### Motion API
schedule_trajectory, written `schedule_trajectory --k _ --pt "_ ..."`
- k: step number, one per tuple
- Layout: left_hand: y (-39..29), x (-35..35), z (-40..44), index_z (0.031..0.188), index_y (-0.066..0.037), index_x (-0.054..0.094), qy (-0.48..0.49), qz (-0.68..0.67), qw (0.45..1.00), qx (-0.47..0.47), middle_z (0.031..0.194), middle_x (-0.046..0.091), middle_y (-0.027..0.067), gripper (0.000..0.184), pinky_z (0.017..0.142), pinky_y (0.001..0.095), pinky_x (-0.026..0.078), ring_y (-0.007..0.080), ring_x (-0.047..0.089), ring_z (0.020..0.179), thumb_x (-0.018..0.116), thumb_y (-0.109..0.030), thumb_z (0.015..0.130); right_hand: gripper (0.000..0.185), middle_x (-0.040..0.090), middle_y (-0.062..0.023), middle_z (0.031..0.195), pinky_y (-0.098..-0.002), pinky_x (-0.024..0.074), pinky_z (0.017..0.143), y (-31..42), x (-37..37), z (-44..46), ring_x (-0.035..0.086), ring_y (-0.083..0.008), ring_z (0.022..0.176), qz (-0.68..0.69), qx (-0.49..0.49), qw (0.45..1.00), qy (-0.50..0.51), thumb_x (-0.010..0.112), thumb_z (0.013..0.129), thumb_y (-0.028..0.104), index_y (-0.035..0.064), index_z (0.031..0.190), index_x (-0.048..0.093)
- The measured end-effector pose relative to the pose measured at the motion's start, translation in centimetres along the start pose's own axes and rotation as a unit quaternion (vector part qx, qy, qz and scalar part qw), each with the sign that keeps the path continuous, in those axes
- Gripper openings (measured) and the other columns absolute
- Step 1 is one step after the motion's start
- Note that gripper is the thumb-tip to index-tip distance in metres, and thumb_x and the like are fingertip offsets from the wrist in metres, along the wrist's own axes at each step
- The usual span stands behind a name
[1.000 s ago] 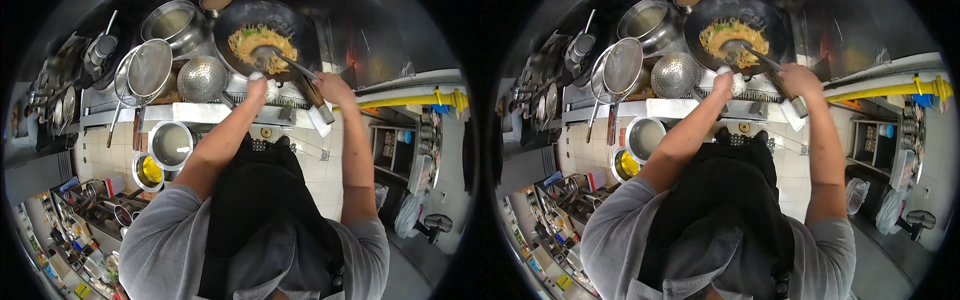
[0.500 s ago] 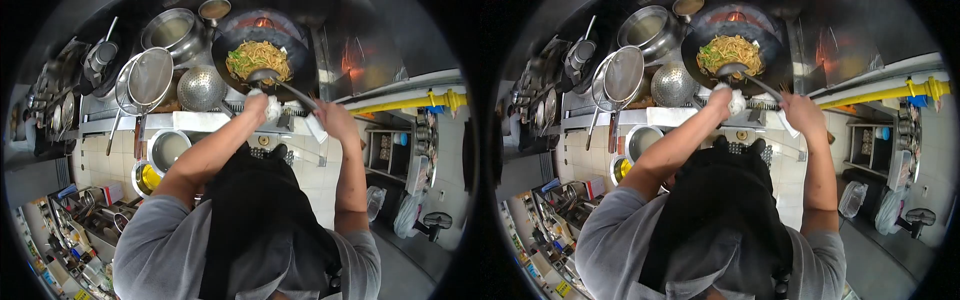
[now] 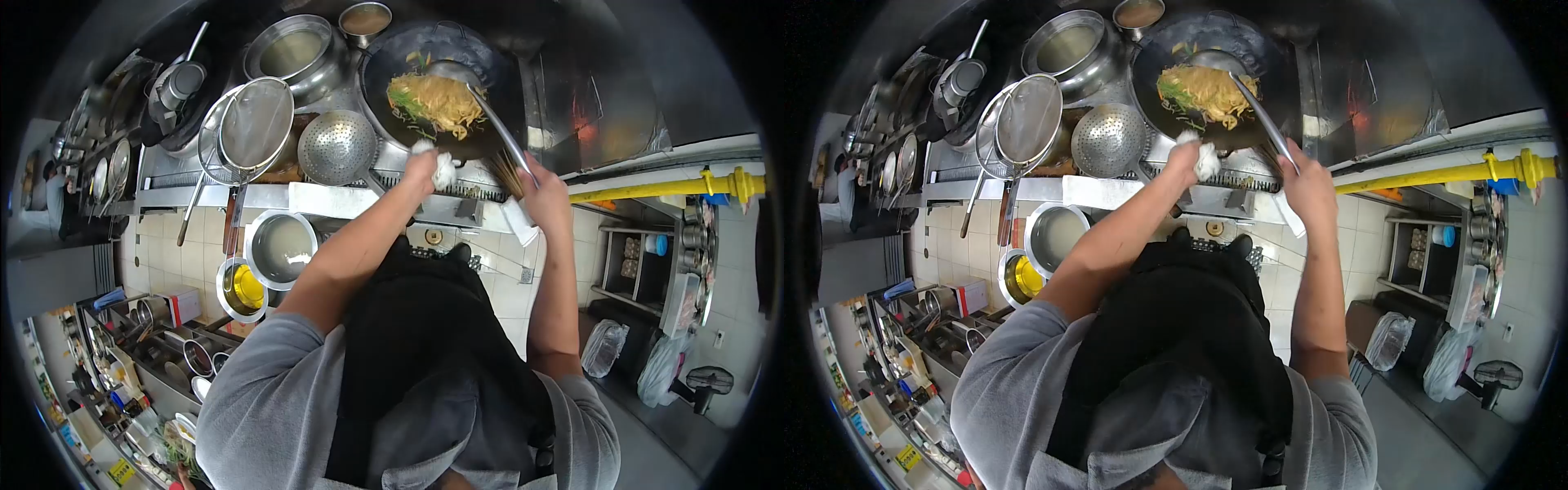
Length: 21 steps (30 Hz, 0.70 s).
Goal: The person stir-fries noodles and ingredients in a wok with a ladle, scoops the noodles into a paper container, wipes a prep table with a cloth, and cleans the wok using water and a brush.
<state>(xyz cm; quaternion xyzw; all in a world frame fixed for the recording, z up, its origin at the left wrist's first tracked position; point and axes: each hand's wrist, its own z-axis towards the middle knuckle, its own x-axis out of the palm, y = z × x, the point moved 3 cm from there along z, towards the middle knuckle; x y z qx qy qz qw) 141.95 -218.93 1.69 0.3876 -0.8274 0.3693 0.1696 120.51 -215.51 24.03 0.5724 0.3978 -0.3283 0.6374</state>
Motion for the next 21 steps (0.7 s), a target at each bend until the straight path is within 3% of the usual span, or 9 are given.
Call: schedule_trajectory --k 5,7,9,14,15,16,18,19,21 --pt "-0.5 1.2 2.9 0.106 0.0 0.055 -0.033 -0.001 0.999 -0.032 0.085 0.064 0.0124 0.02 0.055 0.0465 0.056 0.028 0.065 0.066 0.042 -0.015 0.101 0.037 0.067 -0.0224 0.11 -0.0545 0.0504 0.089 -0.4 9.4 9.4 0.063 -0.0449 0.103 -0.047 0.094 0.993 0.047 0.046 0.099 0.036 0.0165 0.127 0.059" --pt "-0.9 1.7 3.7 0.106 -0.002 0.055 -0.031 -0.005 0.999 -0.045 0.084 0.064 0.0112 0.02 0.055 0.0465 0.057 0.0274 0.065 0.065 0.042 -0.016 0.102 0.037 0.068 -0.0217 0.107 -0.0525 0.0524 0.087 0.3 12.6 11.0 0.065 -0.0434 0.102 -0.038 0.136 0.988 0.065 0.046 0.099 0.037 0.0164 0.128 0.058" --pt "-0.7 1.5 3.1 0.106 -0.006 0.056 -0.05 0.032 0.995 -0.086 0.083 0.065 0.0087 0.022 0.057 0.0471 0.056 0.026 0.065 0.065 0.041 -0.021 0.103 0.039 0.068 -0.0217 0.107 -0.0525 0.0535 0.084 0.2 15.0 11.3 0.066 -0.0422 0.1 -0.037 0.081 0.992 0.089 0.046 0.1 0.037 0.0186 0.133 0.055" --pt "-1.6 1.8 2.7 0.099 -0.009 0.059 0.01 0.04 0.985 -0.166 0.081 0.064 0.0076 0.023 0.061 0.0485 0.056 0.0262 0.065 0.065 0.04 -0.021 0.102 0.041 0.068 -0.0191 0.105 -0.0494 0.0556 0.079 1.7 6.3 7.1 0.069 -0.0372 0.095 -0.223 -0.058 0.959 0.166 0.045 0.101 0.034 0.026 0.141 0.048" --pt "-1.5 1.3 4.0 0.098 -0.008 0.059 0.022 0.035 0.986 -0.162 0.081 0.064 0.0083 0.023 0.061 0.0487 0.056 0.0268 0.065 0.065 0.039 -0.02 0.101 0.045 0.065 -0.0185 0.115 -0.048 0.0545 0.084 0.7 4.5 6.9 0.067 -0.0362 0.099 -0.261 -0.034 0.945 0.192 0.045 0.101 0.037 0.0345 0.146 0.042" --pt "-1.3 0.9 4.7 0.098 -0.007 0.059 0.033 0.032 0.986 -0.159 0.081 0.064 0.009 0.023 0.06 0.0488 0.056 0.0274 0.065 0.065 0.039 -0.018 0.101 0.045 0.066 -0.0165 0.11 -0.046 0.0552 0.083 1.5 1.4 6.2 0.068 -0.0345 0.097 -0.305 -0.029 0.93 0.202 0.047 0.1 0.037 0.0363 0.145 0.043" --pt "-0.9 0.6 5.1 0.099 -0.005 0.059 0.026 0.042 0.993 -0.111 0.082 0.064 0.0101 0.023 0.061 0.0484 0.057 0.0281 0.065 0.066 0.038 -0.016 0.1 0.04 0.069 -0.0125 0.104 -0.0446 0.0563 0.078 1.5 -1.7 4.5 0.07 -0.0312 0.091 -0.363 -0.075 0.917 0.149 0.048 0.099 0.031 0.0282 0.14 0.051" --pt "-0.6 0.2 5.1 0.1 -0.004 0.059 0.016 0.051 0.997 -0.061 0.084 0.065 0.0112 0.023 0.062 0.0481 0.057 0.0287 0.066 0.066 0.038 -0.014 0.1 0.04 0.069 -0.013 0.103 -0.0446 0.0558 0.079 2.5 -3.4 3.4 0.07 -0.0317 0.092 -0.365 -0.062 0.914 0.167 0.049 0.099 0.03 0.0258 0.139 0.052" --pt "0.1 0.8 2.7 0.105 -0.002 0.057 0.005 0.027 0.998 -0.049 0.087 0.065 0.0129 0.022 0.061 0.0471 0.058 0.0281 0.067 0.068 0.037 -0.008 0.099 0.04 0.069 -0.0135 0.102 -0.0447 0.0553 0.08 3.7 -6.6 0.6 0.069 -0.0323 0.092 -0.366 -0.046 0.909 0.193 0.05 0.099 0.029 0.0235 0.139 0.053"
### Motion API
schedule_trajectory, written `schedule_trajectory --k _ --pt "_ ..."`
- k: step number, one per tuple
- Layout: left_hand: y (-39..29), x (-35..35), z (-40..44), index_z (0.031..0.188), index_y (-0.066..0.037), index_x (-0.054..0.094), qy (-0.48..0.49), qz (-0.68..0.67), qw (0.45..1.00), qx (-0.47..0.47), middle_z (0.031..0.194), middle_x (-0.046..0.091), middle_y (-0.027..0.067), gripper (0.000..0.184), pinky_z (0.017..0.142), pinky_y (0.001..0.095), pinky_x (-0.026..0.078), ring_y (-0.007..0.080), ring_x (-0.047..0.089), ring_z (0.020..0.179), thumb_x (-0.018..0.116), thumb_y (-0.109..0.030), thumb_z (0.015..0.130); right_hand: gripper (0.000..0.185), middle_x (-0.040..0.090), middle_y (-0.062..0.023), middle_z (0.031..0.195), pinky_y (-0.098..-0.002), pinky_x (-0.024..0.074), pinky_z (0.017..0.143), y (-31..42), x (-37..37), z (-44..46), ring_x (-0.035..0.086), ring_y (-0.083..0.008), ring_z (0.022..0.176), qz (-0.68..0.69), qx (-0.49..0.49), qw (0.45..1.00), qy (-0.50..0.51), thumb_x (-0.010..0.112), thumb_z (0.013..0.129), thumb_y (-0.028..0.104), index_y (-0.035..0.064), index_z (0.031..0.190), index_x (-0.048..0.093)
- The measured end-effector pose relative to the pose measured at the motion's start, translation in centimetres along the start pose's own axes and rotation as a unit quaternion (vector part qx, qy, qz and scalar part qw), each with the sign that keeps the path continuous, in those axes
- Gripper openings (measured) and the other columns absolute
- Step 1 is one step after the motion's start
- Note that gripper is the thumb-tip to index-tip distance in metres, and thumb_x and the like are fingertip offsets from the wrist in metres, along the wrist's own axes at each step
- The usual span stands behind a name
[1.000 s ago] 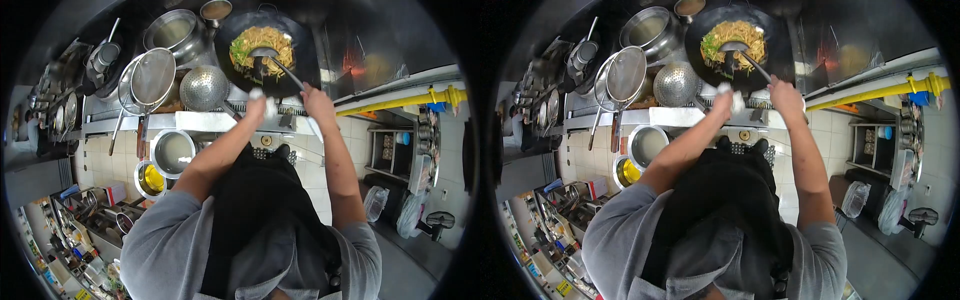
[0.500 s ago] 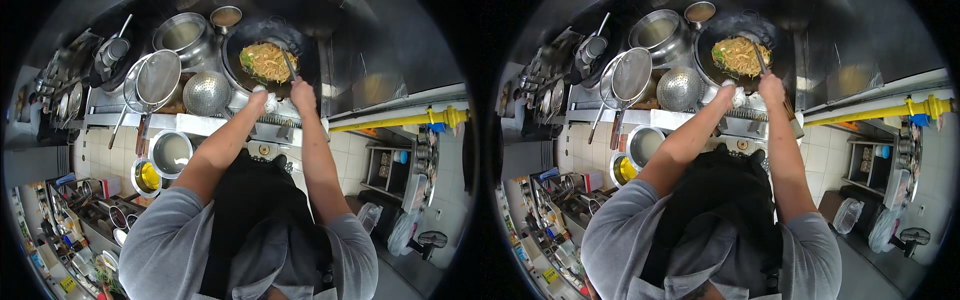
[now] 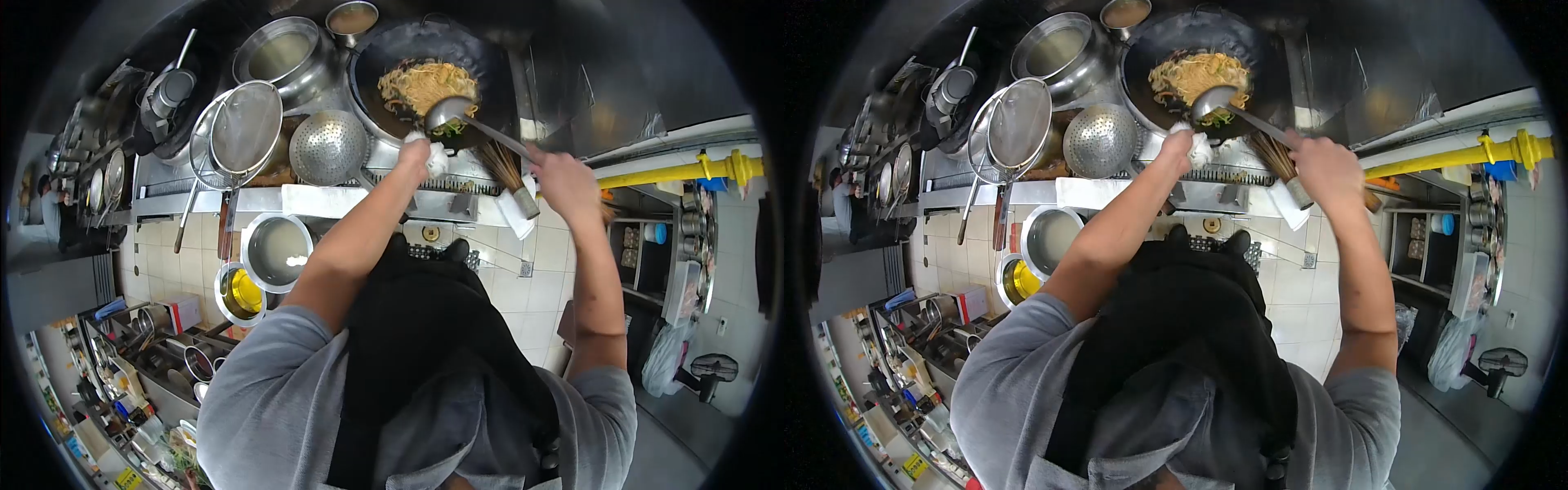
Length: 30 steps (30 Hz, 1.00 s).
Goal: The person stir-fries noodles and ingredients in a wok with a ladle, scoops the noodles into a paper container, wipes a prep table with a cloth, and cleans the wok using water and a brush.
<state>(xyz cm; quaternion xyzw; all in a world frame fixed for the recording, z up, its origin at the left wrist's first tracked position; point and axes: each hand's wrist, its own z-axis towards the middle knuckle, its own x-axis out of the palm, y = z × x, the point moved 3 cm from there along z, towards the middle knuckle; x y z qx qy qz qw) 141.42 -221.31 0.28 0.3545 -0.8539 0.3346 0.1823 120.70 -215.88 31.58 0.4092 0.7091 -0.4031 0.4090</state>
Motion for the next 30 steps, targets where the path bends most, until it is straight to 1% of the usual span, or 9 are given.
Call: schedule_trajectory --k 4,7,9,12,15,16,18,26,30 --pt "0.6 3.0 -9.1 0.11 0.004 0.054 -0.015 -0.053 0.997 0.049 0.093 0.064 0.0173 0.02 0.059 0.0456 0.06 0.0306 0.069 0.074 0.041 0.001 0.095 0.035 0.067 -0.0189 0.106 -0.0461 0.0512 0.087 -3.3 -0.3 -0.9 0.064 -0.0388 0.099 0.108 -0.073 0.991 -0.013 0.051 0.098 0.027 0.013 0.127 0.062" --pt "0.5 1.6 -4.1 0.109 0.005 0.054 -0.016 -0.03 0.999 0.016 0.09 0.064 0.0176 0.019 0.051 0.0468 0.056 0.0311 0.067 0.065 0.043 0.0 0.095 0.036 0.064 -0.0247 0.112 -0.0466 0.0478 0.093 -1.9 2.3 3.3 0.06 -0.043 0.105 0.192 -0.103 0.976 0.007 0.05 0.097 0.028 0.0045 0.12 0.064" --pt "1.2 -0.4 -2.4 0.105 0.008 0.057 -0.046 0.014 0.995 0.084 0.089 0.064 0.0164 0.02 0.056 0.0455 0.053 0.0278 0.066 0.07 0.05 -0.004 0.091 0.036 0.067 -0.0233 0.106 -0.049 0.0503 0.088 -0.8 7.8 7.9 0.064 -0.0427 0.099 0.148 -0.111 0.976 -0.113 0.05 0.097 0.031 0.0101 0.125 0.062" --pt "3.8 -2.4 -8.0 0.103 0.012 0.059 -0.104 0.132 0.973 0.156 0.093 0.065 0.0154 0.027 0.069 0.0426 0.053 0.024 0.066 0.083 0.059 -0.01 0.087 0.038 0.07 -0.0205 0.1 -0.0511 0.0526 0.083 3.4 7.3 6.3 0.066 -0.0416 0.094 0.197 0.074 0.975 -0.076 0.051 0.097 0.034 0.0189 0.131 0.059" --pt "8.0 -6.6 -6.5 0.099 0.013 0.06 -0.11 0.112 0.972 0.175 0.094 0.066 0.0155 0.026 0.072 0.0413 0.052 0.0242 0.066 0.087 0.06 -0.01 0.087 0.038 0.07 -0.0195 0.095 -0.0525 0.0538 0.079 4.1 9.7 4.5 0.068 -0.041 0.09 0.221 0.11 0.965 -0.094 0.052 0.097 0.037 0.0252 0.132 0.059" --pt "7.8 -6.5 -6.0 0.098 0.012 0.06 -0.109 0.101 0.969 0.195 0.094 0.066 0.0158 0.026 0.071 0.0415 0.053 0.0245 0.066 0.087 0.061 -0.011 0.087 0.038 0.07 -0.0195 0.095 -0.0525 0.0538 0.079 3.9 10.1 3.8 0.068 -0.041 0.09 0.223 0.11 0.965 -0.088 0.052 0.097 0.037 0.0252 0.132 0.059" --pt "4.4 -4.0 -2.7 0.112 0.001 0.056 -0.072 0.083 0.992 0.054 0.097 0.065 0.0149 0.02 0.067 0.0458 0.059 0.0303 0.068 0.077 0.049 -0.007 0.095 0.039 0.07 -0.0204 0.095 -0.0516 0.0535 0.081 3.0 9.7 2.0 0.067 -0.0406 0.092 0.223 0.088 0.967 -0.091 0.054 0.096 0.036 0.0254 0.133 0.059" --pt "-0.6 2.5 -9.2 0.106 0.0 0.055 -0.051 -0.005 0.999 0.015 0.085 0.063 0.0147 0.019 0.054 0.0438 0.057 0.0288 0.066 0.066 0.038 -0.002 0.097 0.038 0.068 -0.0212 0.107 -0.051 0.0505 0.086 1.1 4.8 0.2 0.064 -0.0401 0.101 0.185 -0.018 0.983 -0.004 0.052 0.097 0.032 0.0155 0.13 0.061" --pt "1.4 -1.5 -2.4 0.102 0.004 0.055 -0.05 0.022 0.99 0.126 0.083 0.064 0.0132 0.016 0.054 0.0447 0.055 0.0282 0.065 0.064 0.052 -0.011 0.094 0.039 0.067 -0.0226 0.107 -0.0511 0.0515 0.087 3.8 8.3 6.0 0.065 -0.0401 0.101 0.214 0.055 0.973 -0.07 0.049 0.099 0.034 0.0177 0.133 0.058"
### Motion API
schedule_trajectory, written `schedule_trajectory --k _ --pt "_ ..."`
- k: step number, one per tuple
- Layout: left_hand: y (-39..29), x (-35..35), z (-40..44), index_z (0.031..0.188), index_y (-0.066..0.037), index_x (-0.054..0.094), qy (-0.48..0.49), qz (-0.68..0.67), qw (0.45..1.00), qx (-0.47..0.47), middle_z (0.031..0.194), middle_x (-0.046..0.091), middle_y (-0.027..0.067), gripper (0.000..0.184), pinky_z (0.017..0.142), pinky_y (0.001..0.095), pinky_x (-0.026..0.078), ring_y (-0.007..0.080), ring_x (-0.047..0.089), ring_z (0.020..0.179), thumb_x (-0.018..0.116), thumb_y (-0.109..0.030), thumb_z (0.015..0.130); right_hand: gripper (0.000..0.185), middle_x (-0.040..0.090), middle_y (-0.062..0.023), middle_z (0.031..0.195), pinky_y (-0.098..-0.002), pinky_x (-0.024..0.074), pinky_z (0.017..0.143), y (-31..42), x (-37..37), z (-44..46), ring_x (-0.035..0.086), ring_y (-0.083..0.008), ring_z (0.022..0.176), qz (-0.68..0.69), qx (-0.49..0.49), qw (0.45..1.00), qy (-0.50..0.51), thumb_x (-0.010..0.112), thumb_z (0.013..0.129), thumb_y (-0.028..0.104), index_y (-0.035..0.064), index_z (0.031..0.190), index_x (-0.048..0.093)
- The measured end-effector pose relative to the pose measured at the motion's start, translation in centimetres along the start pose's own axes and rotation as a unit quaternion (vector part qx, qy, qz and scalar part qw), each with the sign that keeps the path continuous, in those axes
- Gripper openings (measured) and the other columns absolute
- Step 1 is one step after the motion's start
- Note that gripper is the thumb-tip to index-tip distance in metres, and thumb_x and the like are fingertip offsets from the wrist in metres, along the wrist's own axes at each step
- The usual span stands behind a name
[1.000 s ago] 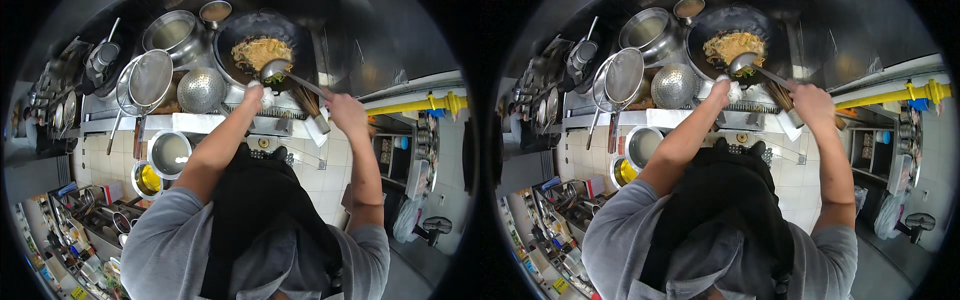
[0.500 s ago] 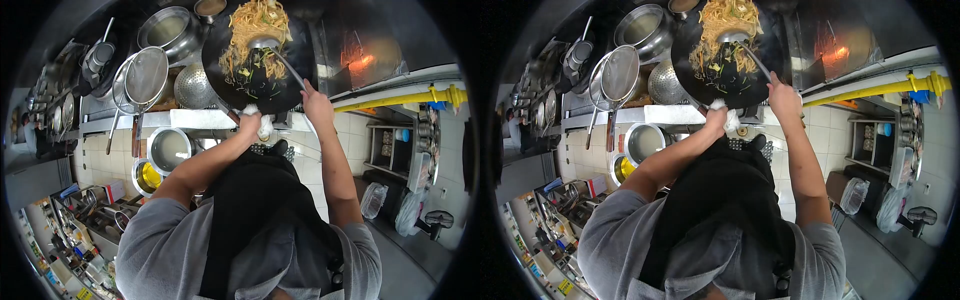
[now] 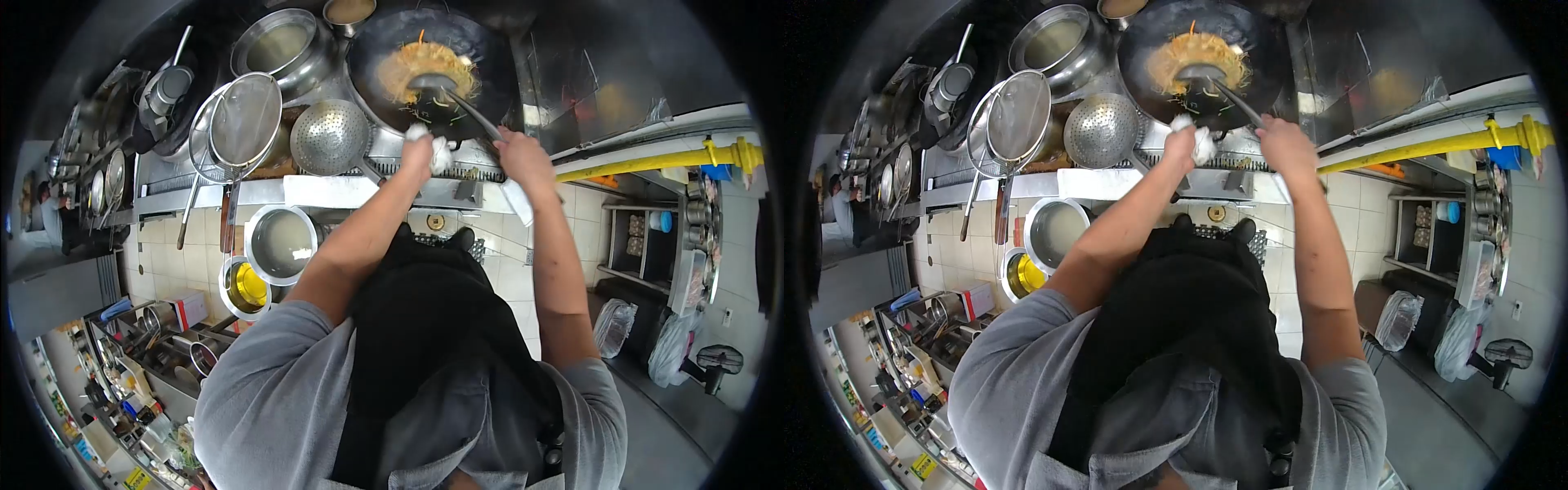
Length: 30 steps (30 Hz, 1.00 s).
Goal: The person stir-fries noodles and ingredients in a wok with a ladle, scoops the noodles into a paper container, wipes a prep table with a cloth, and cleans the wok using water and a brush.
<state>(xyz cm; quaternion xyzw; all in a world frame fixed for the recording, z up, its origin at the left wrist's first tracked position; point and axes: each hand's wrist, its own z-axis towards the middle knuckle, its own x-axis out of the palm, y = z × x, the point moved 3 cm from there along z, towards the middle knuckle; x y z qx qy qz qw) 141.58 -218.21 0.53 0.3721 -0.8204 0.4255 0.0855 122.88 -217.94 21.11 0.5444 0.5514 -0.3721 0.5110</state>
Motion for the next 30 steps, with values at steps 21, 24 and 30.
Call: schedule_trajectory --k 21,24,30 --pt "-1.6 2.0 3.0 0.11 0.003 0.054 0.037 -0.025 0.992 -0.12 0.09 0.065 0.0137 0.022 0.06 0.0473 0.058 0.0284 0.067 0.071 0.039 -0.012 0.102 0.042 0.056 -0.0061 0.06 -0.0298 0.0359 0.034 -0.6 9.9 8.9 0.046 -0.0134 0.036 0.532 0.146 0.827 0.104 0.056 0.099 0.037 0.005 0.126 0.059" --pt "-1.6 2.0 3.3 0.109 0.002 0.054 0.013 -0.024 0.994 -0.109 0.088 0.065 0.0135 0.022 0.06 0.0475 0.058 0.0286 0.067 0.071 0.039 -0.012 0.102 0.041 0.051 -0.002 0.055 -0.0287 0.0356 0.035 -1.2 6.6 5.5 0.044 -0.0123 0.037 0.584 0.167 0.786 0.115 0.057 0.099 0.037 0.0054 0.125 0.061" --pt "-1.5 2.2 2.6 0.108 -0.001 0.055 0.023 -0.059 0.985 -0.158 0.087 0.065 0.0114 0.021 0.06 0.0471 0.057 0.0265 0.066 0.069 0.04 -0.016 0.102 0.05 0.065 -0.0182 0.069 -0.0336 0.0456 0.041 -3.8 5.4 12.7 0.056 -0.0201 0.039 0.37 0.087 0.925 -0.016 0.054 0.098 0.037 -0.0004 0.131 0.056"
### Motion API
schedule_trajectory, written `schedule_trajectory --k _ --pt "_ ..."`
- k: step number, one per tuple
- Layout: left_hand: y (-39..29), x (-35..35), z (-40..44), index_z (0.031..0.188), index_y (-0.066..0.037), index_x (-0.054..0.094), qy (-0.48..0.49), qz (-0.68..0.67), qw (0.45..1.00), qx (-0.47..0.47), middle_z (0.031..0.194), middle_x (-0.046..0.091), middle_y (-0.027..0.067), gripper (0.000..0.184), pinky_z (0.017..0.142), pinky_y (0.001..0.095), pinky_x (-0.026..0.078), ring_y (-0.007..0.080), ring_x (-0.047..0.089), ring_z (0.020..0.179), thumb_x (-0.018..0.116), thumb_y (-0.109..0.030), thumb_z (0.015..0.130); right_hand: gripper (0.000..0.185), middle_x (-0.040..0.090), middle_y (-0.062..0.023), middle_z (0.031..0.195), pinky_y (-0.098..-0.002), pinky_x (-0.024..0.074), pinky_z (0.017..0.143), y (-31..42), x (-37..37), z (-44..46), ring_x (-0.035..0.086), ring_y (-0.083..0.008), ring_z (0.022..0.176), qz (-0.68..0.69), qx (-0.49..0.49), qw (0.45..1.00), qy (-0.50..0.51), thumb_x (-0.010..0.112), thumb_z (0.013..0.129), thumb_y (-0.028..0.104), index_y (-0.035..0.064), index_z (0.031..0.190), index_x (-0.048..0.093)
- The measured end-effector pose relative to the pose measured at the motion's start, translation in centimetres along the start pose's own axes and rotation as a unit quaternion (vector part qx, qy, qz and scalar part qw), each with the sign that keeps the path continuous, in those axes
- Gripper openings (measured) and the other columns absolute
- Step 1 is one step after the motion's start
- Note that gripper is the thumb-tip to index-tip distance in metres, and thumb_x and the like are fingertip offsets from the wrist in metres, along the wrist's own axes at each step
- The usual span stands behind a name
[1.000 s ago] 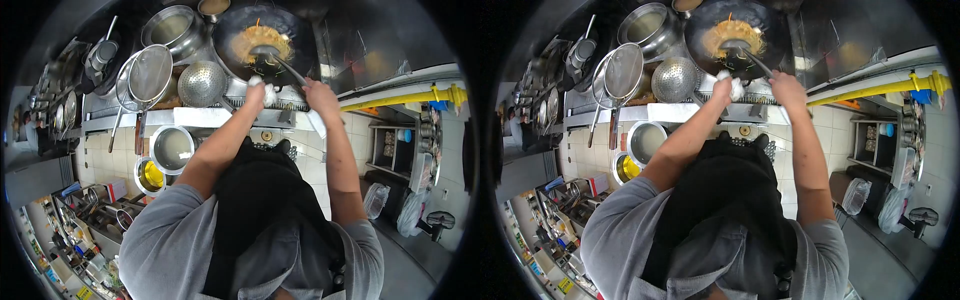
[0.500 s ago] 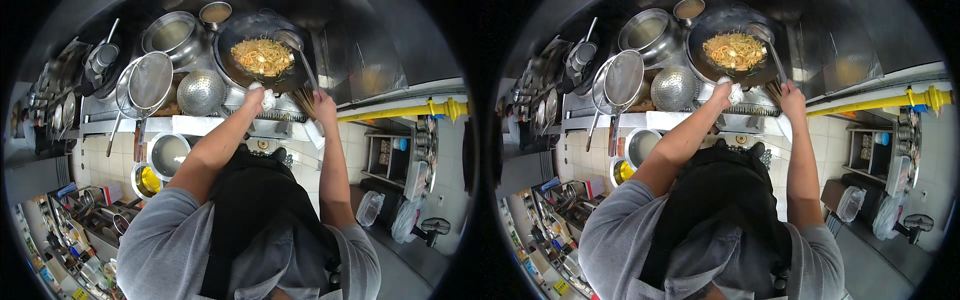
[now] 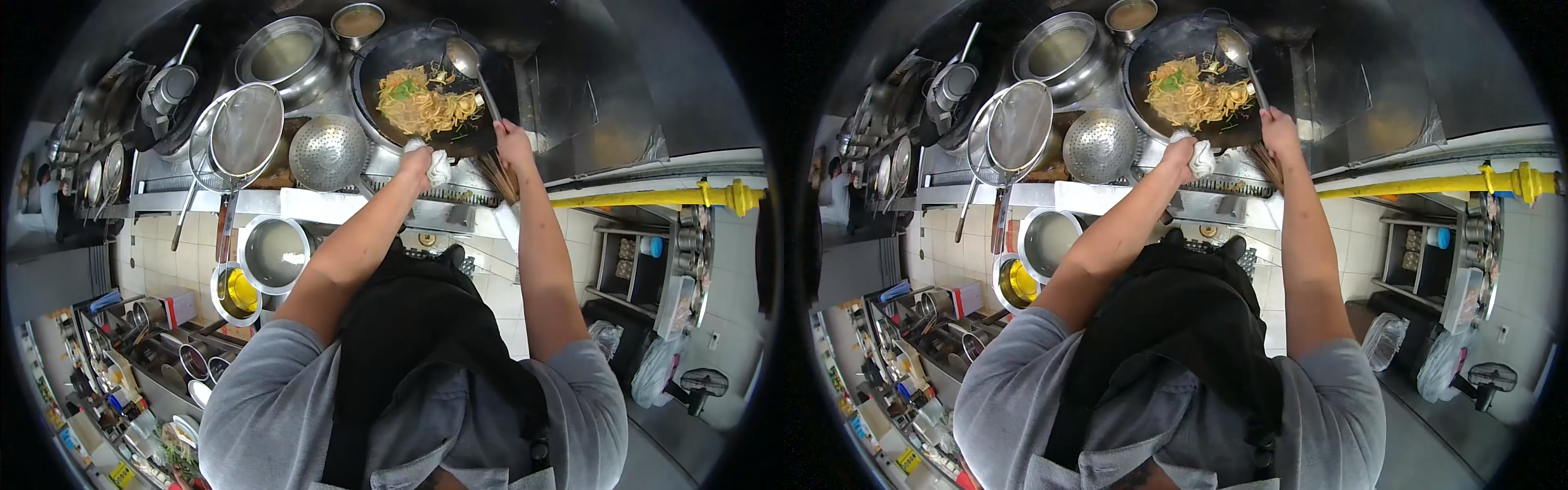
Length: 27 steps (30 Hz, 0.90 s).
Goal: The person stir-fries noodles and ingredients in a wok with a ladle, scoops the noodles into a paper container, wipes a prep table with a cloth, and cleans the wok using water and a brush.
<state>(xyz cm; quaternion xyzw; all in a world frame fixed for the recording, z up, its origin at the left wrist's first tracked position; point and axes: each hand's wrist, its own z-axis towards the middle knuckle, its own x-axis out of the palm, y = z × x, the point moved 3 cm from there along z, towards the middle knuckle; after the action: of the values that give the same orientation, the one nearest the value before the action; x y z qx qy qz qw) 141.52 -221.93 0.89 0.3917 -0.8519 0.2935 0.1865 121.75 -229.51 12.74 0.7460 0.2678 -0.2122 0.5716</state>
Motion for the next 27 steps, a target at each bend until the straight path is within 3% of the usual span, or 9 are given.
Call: schedule_trajectory --k 2,4,6,11,14,20,22,24,27 --pt "-0.1 0.6 -1.4 0.104 0.004 0.055 -0.016 -0.027 0.999 -0.011 0.083 0.064 0.0138 0.018 0.054 0.047 0.056 0.0285 0.066 0.064 0.048 -0.011 0.097 0.046 0.069 -0.0216 0.081 -0.0401 0.054 0.054 0.5 1.9 1.7 0.066 -0.0316 0.054 -0.082 -0.02 0.996 0.011 0.053 0.098 0.036 0.0049 0.131 0.058" --pt "-0.4 1.2 -2.7 0.105 0.003 0.055 -0.015 -0.021 0.999 -0.021 0.083 0.064 0.0138 0.019 0.055 0.0473 0.056 0.0287 0.066 0.064 0.048 -0.012 0.097 0.034 0.069 -0.0232 0.091 -0.049 0.0541 0.079 0.7 4.1 1.3 0.066 -0.0424 0.09 -0.144 -0.112 0.983 0.016 0.051 0.098 0.034 0.0157 0.124 0.062" --pt "-0.6 0.9 -2.6 0.106 0.002 0.055 -0.015 -0.009 0.999 -0.036 0.083 0.064 0.0138 0.019 0.055 0.0477 0.056 0.0289 0.066 0.065 0.047 -0.013 0.097 0.038 0.07 -0.0229 0.092 -0.0473 0.0554 0.074 1.4 4.3 -0.6 0.069 -0.0377 0.082 -0.226 -0.229 0.946 0.04 0.052 0.098 0.038 0.0182 0.13 0.061" --pt "-0.8 -0.4 1.5 0.108 -0.003 0.054 0.041 0.041 0.997 -0.053 0.088 0.064 0.0119 0.022 0.063 0.0458 0.057 0.0282 0.065 0.069 0.038 -0.017 0.101 0.038 0.069 -0.0172 0.107 -0.0489 0.0541 0.084 10.1 -5.6 -12.4 0.066 -0.0368 0.099 -0.433 -0.135 0.888 0.074 0.052 0.097 0.039 0.0226 0.13 0.061" --pt "0.0 -1.2 2.1 0.11 -0.003 0.054 0.01 0.06 0.996 0.072 0.09 0.064 0.0123 0.021 0.063 0.0458 0.057 0.0287 0.065 0.071 0.039 -0.014 0.101 0.039 0.069 -0.0174 0.107 -0.0483 0.053 0.086 9.7 -9.7 -15.6 0.065 -0.036 0.1 -0.449 -0.104 0.884 0.074 0.053 0.097 0.037 0.0208 0.132 0.06" --pt "2.2 1.5 -8.0 0.11 0.003 0.055 -0.004 0.014 0.999 0.036 0.098 0.065 0.0159 0.021 0.062 0.0469 0.06 0.0322 0.069 0.081 0.041 -0.002 0.096 0.036 0.068 -0.0204 0.108 -0.0471 0.0496 0.09 6.6 -10.8 -13.6 0.064 -0.0386 0.1 -0.379 -0.212 0.885 0.167 0.054 0.097 0.031 0.0128 0.126 0.064" --pt "1.0 1.0 -4.7 0.107 0.004 0.056 -0.022 0.041 0.997 0.065 0.094 0.064 0.0149 0.018 0.056 0.046 0.056 0.0305 0.067 0.076 0.043 -0.004 0.096 0.033 0.068 -0.0205 0.106 -0.0476 0.0489 0.092 5.6 -7.9 -12.1 0.063 -0.0369 0.104 -0.369 -0.251 0.882 0.155 0.053 0.097 0.031 0.0115 0.121 0.066" --pt "2.5 -1.3 -2.6 0.102 0.004 0.056 0.014 0.025 0.998 0.059 0.091 0.064 0.013 0.015 0.055 0.0458 0.054 0.027 0.066 0.075 0.045 -0.005 0.096 0.032 0.069 -0.0208 0.1 -0.05 0.0514 0.087 4.6 -4.9 -11.3 0.065 -0.0384 0.099 -0.36 -0.142 0.92 0.059 0.053 0.097 0.033 0.0117 0.118 0.065" --pt "6.7 -6.4 -6.0 0.108 0.004 0.058 -0.038 0.118 0.985 0.124 0.094 0.064 0.0106 0.019 0.063 0.0428 0.055 0.0223 0.066 0.082 0.052 -0.005 0.092 0.04 0.07 -0.0218 0.092 -0.0541 0.0548 0.074 4.2 -3.0 -13.9 0.068 -0.043 0.084 -0.358 -0.119 0.926 -0.013 0.054 0.096 0.039 0.0228 0.132 0.057"
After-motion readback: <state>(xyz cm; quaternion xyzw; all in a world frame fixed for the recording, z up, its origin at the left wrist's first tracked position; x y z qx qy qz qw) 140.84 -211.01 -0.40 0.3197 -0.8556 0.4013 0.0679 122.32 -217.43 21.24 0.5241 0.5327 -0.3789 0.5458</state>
